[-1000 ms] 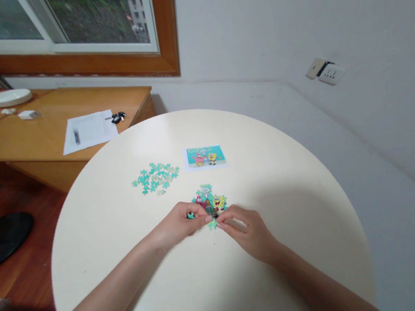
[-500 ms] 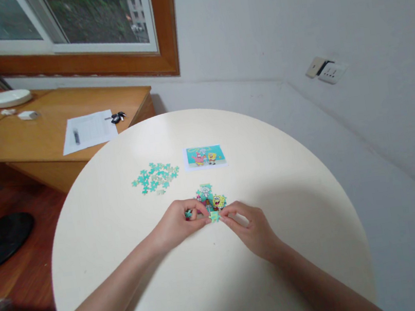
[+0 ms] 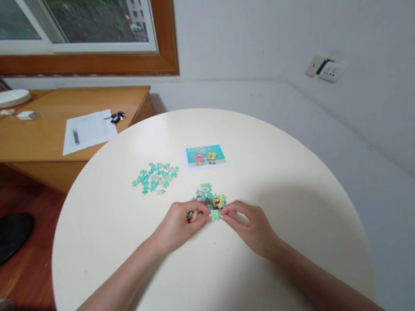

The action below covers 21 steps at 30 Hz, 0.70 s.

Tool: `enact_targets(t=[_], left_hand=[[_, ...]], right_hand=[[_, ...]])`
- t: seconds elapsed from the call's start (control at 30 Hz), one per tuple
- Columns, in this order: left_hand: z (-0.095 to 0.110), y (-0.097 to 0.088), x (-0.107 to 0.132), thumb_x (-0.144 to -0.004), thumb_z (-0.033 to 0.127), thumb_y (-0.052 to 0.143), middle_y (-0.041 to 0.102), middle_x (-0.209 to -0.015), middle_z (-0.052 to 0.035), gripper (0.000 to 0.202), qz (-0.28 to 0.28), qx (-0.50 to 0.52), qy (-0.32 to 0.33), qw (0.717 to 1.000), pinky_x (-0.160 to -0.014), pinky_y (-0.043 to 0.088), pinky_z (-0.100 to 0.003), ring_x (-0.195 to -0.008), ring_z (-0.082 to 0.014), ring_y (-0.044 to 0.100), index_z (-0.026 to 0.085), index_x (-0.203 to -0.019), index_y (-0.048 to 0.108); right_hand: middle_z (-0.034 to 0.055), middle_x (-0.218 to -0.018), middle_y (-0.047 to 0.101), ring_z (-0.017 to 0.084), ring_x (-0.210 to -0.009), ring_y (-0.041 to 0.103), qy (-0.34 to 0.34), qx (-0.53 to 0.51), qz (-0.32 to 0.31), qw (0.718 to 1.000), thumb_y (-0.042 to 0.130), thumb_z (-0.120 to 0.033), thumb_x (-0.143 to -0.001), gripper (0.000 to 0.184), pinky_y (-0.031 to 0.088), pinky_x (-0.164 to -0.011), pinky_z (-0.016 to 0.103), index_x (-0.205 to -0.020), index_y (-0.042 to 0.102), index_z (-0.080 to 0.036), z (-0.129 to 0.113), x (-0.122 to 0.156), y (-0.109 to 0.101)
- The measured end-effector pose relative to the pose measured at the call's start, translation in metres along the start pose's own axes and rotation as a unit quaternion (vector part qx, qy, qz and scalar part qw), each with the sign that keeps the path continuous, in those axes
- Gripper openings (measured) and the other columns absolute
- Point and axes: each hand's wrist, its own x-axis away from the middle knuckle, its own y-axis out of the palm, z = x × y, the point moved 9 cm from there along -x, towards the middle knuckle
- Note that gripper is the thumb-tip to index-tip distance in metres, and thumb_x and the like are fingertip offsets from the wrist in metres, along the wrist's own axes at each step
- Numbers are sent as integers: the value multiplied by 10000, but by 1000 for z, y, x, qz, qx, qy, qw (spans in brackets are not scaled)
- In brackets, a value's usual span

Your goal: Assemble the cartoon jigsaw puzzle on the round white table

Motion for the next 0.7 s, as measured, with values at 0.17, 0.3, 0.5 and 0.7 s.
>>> enact_targets(t=[0.17, 0.3, 0.5, 0.7], left_hand=[[5, 0, 1, -772, 298, 522, 304, -486, 77, 197, -5, -18, 22, 1000, -488, 265, -189, -481, -65, 269, 148, -777, 649], [5, -1, 2, -770, 286, 518, 317, -488, 74, 187, -5, -22, 23, 999, -477, 256, -181, -481, -64, 282, 149, -774, 647], [2, -7, 1, -762, 299, 520, 321, -489, 77, 197, 14, -19, 8, 1000, -478, 258, -183, -469, -59, 280, 146, -766, 645], [-8, -44, -3, -718, 340, 542, 396, -499, 58, 212, 102, -47, -16, 994, -490, 271, -191, -492, -70, 319, 145, -700, 624]], right_hand=[[3, -687, 679, 129, -637, 629, 2, 1, -3, 1000, 564, -226, -789, 94, 513, -668, 234, -733, 639, -216, -1, 0, 0], [4, -688, 681, 130, -628, 630, 4, 1, -4, 1000, 567, -233, -788, 90, 519, -657, 233, -740, 642, -216, 0, 1, 0], [6, -718, 695, 127, -634, 637, 0, -3, 9, 1000, 583, -219, -778, 68, 526, -665, 236, -791, 651, -216, -1, 0, -2], [13, -760, 705, 130, -661, 644, 1, 1, 6, 1000, 586, -203, -780, 73, 528, -690, 249, -819, 646, -214, 0, 3, 0]])
